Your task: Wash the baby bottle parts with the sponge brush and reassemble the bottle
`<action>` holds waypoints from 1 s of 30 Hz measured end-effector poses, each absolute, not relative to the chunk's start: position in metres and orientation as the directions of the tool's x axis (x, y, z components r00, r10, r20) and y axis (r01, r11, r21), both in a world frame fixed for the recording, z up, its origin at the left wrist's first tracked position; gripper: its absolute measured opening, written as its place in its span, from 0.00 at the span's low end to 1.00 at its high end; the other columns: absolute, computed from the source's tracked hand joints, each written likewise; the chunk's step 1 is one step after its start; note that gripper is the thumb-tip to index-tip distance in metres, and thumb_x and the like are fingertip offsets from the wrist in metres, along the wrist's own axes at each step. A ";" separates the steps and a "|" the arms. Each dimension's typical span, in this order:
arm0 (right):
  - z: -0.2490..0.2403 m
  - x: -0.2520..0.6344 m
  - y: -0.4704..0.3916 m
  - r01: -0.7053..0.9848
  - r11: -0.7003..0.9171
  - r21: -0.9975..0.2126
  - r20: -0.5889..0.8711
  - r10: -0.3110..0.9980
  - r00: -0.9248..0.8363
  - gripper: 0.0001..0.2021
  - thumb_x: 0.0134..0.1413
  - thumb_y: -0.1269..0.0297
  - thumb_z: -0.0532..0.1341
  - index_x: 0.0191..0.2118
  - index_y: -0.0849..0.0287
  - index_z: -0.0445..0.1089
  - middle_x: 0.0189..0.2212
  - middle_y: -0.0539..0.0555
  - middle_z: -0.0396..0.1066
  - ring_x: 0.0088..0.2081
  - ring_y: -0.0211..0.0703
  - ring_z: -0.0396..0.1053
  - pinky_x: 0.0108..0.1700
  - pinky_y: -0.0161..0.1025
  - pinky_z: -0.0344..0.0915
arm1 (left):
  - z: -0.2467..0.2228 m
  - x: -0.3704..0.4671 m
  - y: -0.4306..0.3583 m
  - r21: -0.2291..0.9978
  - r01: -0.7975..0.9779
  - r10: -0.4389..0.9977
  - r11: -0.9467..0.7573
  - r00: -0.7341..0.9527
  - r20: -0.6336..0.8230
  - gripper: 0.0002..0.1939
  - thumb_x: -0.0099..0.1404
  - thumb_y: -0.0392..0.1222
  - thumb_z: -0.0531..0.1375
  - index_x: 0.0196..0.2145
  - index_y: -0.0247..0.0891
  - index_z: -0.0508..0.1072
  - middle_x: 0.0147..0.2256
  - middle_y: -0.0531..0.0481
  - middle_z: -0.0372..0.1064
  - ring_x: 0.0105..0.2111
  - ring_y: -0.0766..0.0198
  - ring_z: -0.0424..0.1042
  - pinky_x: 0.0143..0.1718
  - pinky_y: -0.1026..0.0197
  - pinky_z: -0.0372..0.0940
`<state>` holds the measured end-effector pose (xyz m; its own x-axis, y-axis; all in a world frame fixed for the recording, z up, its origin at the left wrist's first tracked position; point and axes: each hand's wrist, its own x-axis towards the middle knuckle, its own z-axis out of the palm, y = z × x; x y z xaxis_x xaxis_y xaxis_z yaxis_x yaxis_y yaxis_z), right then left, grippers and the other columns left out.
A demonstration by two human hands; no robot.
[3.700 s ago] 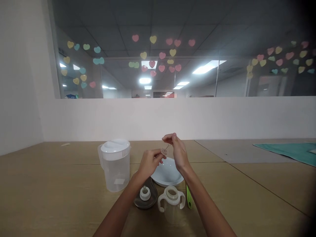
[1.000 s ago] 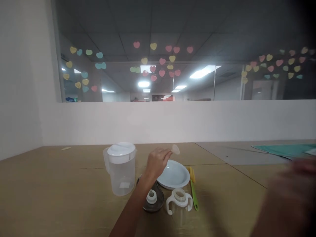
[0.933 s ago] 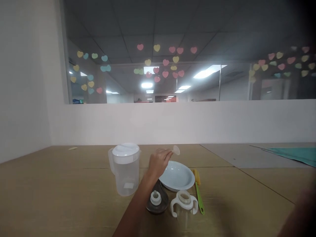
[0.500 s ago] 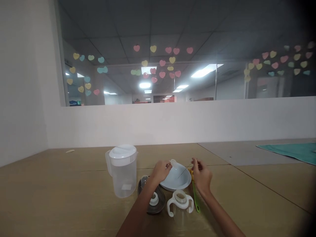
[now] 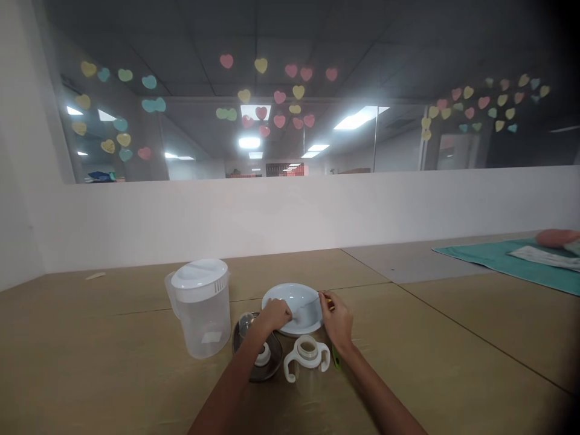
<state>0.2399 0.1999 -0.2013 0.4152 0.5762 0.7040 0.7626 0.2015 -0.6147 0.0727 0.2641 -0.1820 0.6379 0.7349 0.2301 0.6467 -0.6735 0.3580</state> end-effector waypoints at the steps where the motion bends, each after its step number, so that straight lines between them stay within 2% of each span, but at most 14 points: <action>1: -0.203 0.240 0.200 0.767 0.184 -0.615 0.701 0.574 0.424 0.22 0.56 0.49 0.48 0.34 0.62 0.70 0.32 0.58 0.72 0.28 0.43 0.66 0.33 0.38 0.60 | -0.180 0.072 0.264 0.383 0.625 0.727 -0.680 0.645 0.238 0.09 0.58 0.37 0.56 0.24 0.34 0.74 0.21 0.49 0.70 0.30 0.62 0.69 0.41 0.62 0.61; 7: -0.209 0.238 0.202 0.676 0.038 -0.736 0.568 0.579 0.586 0.25 0.51 0.47 0.46 0.32 0.63 0.71 0.32 0.58 0.71 0.30 0.42 0.64 0.34 0.37 0.57 | -0.153 0.065 0.258 0.521 0.499 0.707 -0.692 0.613 0.353 0.16 0.64 0.39 0.47 0.35 0.32 0.74 0.36 0.43 0.72 0.38 0.60 0.69 0.43 0.62 0.60; 12: -0.212 0.241 0.205 0.626 0.016 -0.780 0.498 0.621 0.605 0.25 0.49 0.47 0.47 0.34 0.62 0.71 0.33 0.58 0.71 0.30 0.43 0.64 0.33 0.37 0.56 | -0.112 0.054 0.233 0.590 0.360 0.654 -0.722 0.635 0.412 0.19 0.66 0.43 0.44 0.36 0.33 0.72 0.35 0.47 0.73 0.39 0.64 0.70 0.43 0.66 0.60; 17: -0.214 0.246 0.208 0.586 0.001 -0.810 0.447 0.648 0.617 0.24 0.49 0.48 0.48 0.35 0.62 0.72 0.33 0.59 0.72 0.31 0.45 0.65 0.32 0.37 0.56 | -0.087 0.042 0.202 0.735 0.098 0.554 -0.671 0.725 0.409 0.18 0.65 0.48 0.50 0.33 0.32 0.72 0.32 0.47 0.72 0.39 0.63 0.69 0.43 0.66 0.60; 23: -0.218 0.247 0.210 0.580 -0.015 -0.815 0.406 0.700 0.588 0.23 0.50 0.50 0.49 0.37 0.62 0.72 0.33 0.58 0.73 0.31 0.45 0.68 0.31 0.36 0.57 | -0.084 0.038 0.186 0.754 0.116 0.515 -0.646 0.796 0.319 0.16 0.64 0.47 0.52 0.34 0.33 0.73 0.30 0.49 0.71 0.35 0.65 0.68 0.40 0.67 0.60; 30: -0.218 0.247 0.208 0.604 -0.053 -0.795 0.400 0.702 0.589 0.21 0.52 0.52 0.49 0.37 0.61 0.72 0.33 0.56 0.73 0.34 0.45 0.70 0.33 0.36 0.59 | -0.087 0.041 0.185 0.730 0.163 0.506 -0.663 0.817 0.277 0.17 0.64 0.47 0.51 0.31 0.33 0.74 0.35 0.48 0.72 0.37 0.64 0.68 0.39 0.67 0.59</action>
